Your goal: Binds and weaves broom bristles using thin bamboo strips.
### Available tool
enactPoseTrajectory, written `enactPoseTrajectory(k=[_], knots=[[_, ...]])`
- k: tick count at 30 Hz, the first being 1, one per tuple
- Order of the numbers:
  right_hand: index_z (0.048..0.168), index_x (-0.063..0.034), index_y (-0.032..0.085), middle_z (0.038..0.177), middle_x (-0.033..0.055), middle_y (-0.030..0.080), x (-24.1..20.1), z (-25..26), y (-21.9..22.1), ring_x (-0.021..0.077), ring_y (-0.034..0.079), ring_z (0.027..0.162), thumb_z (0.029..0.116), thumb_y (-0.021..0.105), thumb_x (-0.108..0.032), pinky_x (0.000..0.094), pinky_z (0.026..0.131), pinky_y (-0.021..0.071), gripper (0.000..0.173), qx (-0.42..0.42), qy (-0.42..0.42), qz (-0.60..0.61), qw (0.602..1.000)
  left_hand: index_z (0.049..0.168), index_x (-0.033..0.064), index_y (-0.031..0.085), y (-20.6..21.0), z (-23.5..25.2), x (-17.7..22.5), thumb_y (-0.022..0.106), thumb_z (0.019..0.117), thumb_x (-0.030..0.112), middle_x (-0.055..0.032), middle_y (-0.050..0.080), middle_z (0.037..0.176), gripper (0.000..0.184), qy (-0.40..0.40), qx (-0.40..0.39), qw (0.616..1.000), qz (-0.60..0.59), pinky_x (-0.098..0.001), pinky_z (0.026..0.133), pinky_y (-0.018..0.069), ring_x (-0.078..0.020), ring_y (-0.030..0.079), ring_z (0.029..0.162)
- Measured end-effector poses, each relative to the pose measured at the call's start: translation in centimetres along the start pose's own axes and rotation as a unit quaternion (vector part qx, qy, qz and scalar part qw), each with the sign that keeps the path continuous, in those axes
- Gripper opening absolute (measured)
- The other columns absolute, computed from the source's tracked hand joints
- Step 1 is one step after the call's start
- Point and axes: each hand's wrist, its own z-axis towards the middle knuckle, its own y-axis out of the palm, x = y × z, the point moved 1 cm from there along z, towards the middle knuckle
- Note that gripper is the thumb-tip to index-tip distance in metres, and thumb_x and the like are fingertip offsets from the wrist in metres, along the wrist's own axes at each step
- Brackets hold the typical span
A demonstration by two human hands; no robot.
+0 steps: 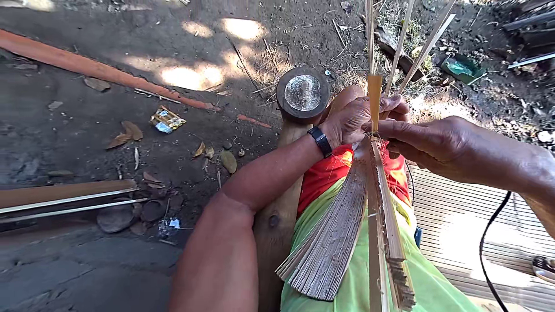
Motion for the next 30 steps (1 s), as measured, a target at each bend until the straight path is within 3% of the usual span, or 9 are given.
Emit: enactPoseTrajectory(k=[5, 8, 10, 12, 15, 19, 24, 27, 30], knots=[[0.151, -0.0205, 0.052, 0.088, -0.0085, 0.067, -1.1, 0.7, -1.4, -0.0007, 0.061, 0.068, 0.1038, 0.055, -0.015, 0.019, 0.056, 0.0545, 0.048, 0.058, -0.041, 0.036, 0.997, 0.108, 0.0041, 0.068, -0.8, -0.3, -0.5, 0.048, 0.1081, 0.017, -0.0062, 0.07, 0.094, 0.024, -0.004, 0.027, 1.0, 0.004, -0.0307, 0.081, 0.0572, -0.013, 0.067, 0.087], [0.147, -0.0176, 0.054, 0.091, -0.0073, 0.071, -0.5, 0.9, -1.8, 0.001, 0.063, 0.061, 0.1046, 0.057, -0.014, 0.0192, 0.051, 0.0561, 0.043, 0.095, 0.007, 0.102, 0.99, 0.099, 0.0143, 0.061, 1.4, -2.1, 0.9, 0.04, 0.1056, 0.007, 0.0031, 0.067, 0.084, 0.023, 0.002, 0.098, 0.994, 0.048, -0.0248, 0.069, 0.0557, -0.0061, 0.065, 0.075], [0.152, -0.022, 0.05, 0.094, -0.0026, 0.073, 0.5, 0.2, -1.8, 0.009, 0.063, 0.053, 0.1066, 0.053, -0.012, 0.0255, 0.043, 0.0568, 0.047, 0.127, 0.075, 0.189, 0.971, 0.115, 0.0097, 0.06, 0.8, -2.0, 0.5, 0.042, 0.1068, 0.015, -0.0047, 0.069, 0.095, 0.021, 0.005, 0.056, 0.997, 0.059, -0.0336, 0.074, 0.0591, -0.0144, 0.068, 0.082], [0.155, -0.0255, 0.046, 0.094, 0.0028, 0.074, 1.5, -0.9, -1.6, 0.0161, 0.063, 0.049, 0.1088, 0.049, -0.013, 0.0314, 0.039, 0.057, 0.048, 0.163, 0.125, 0.274, 0.94, 0.124, 0.011, 0.064, 0.3, -2.9, -0.2, 0.051, 0.1063, 0.033, -0.0083, 0.072, 0.103, 0.031, 0.016, 0.009, 0.996, 0.085, -0.0353, 0.075, 0.0614, -0.0174, 0.071, 0.084], [0.156, -0.029, 0.045, 0.093, 0.0115, 0.072, 2.5, -3.1, -0.4, 0.0235, 0.06, 0.047, 0.1102, 0.046, -0.016, 0.0368, 0.038, 0.0554, 0.048, 0.218, 0.18, 0.39, 0.876, 0.125, 0.0105, 0.065, 0.4, -3.0, -0.9, 0.053, 0.1061, 0.04, -0.012, 0.071, 0.113, 0.037, 0.017, -0.025, 0.994, 0.106, -0.0422, 0.083, 0.0613, -0.0224, 0.071, 0.094], [0.155, -0.0293, 0.046, 0.093, 0.0142, 0.07, 4.1, -5.3, 1.4, 0.0236, 0.059, 0.047, 0.1109, 0.045, -0.019, 0.036, 0.039, 0.0542, 0.045, 0.264, 0.208, 0.478, 0.811, 0.119, 0.0012, 0.067, 0.4, -1.5, -1.7, 0.057, 0.105, 0.032, -0.0203, 0.07, 0.11, 0.035, 0.027, -0.05, 0.993, 0.104, -0.052, 0.089, 0.0599, -0.0319, 0.072, 0.094], [0.156, -0.0263, 0.044, 0.094, 0.0134, 0.07, 5.2, -7.4, 1.3, 0.0204, 0.058, 0.047, 0.1109, 0.044, -0.016, 0.0327, 0.041, 0.0539, 0.046, 0.323, 0.213, 0.524, 0.759, 0.113, -0.0087, 0.069, 0.7, -1.2, -3.1, 0.068, 0.0955, 0.002, -0.0231, 0.072, 0.102, 0.021, 0.029, -0.034, 0.978, 0.203, -0.0398, 0.072, 0.0635, -0.0261, 0.072, 0.077], [0.156, -0.0195, 0.044, 0.094, 0.0101, 0.072, 6.5, -9.5, -1.5, 0.0161, 0.059, 0.05, 0.1095, 0.046, -0.014, 0.0293, 0.043, 0.0532, 0.047, 0.373, 0.213, 0.496, 0.755, 0.112, -0.0107, 0.069, 0.8, -0.4, -4.4, 0.067, 0.0958, 0.001, -0.0238, 0.073, 0.099, 0.02, 0.007, -0.018, 0.975, 0.22, -0.0359, 0.066, 0.062, -0.0232, 0.07, 0.07], [0.157, -0.0223, 0.042, 0.093, 0.0064, 0.069, 8.8, -12.9, -4.6, 0.0133, 0.056, 0.05, 0.1082, 0.042, -0.014, 0.028, 0.041, 0.0504, 0.049, 0.465, 0.209, 0.469, 0.721, 0.111, -0.0109, 0.069, 1.0, 0.5, -5.1, 0.067, 0.0954, 0.001, -0.0244, 0.072, 0.099, 0.019, -0.011, 0.0, 0.974, 0.225, -0.0366, 0.065, 0.0617, -0.0235, 0.07, 0.069]])
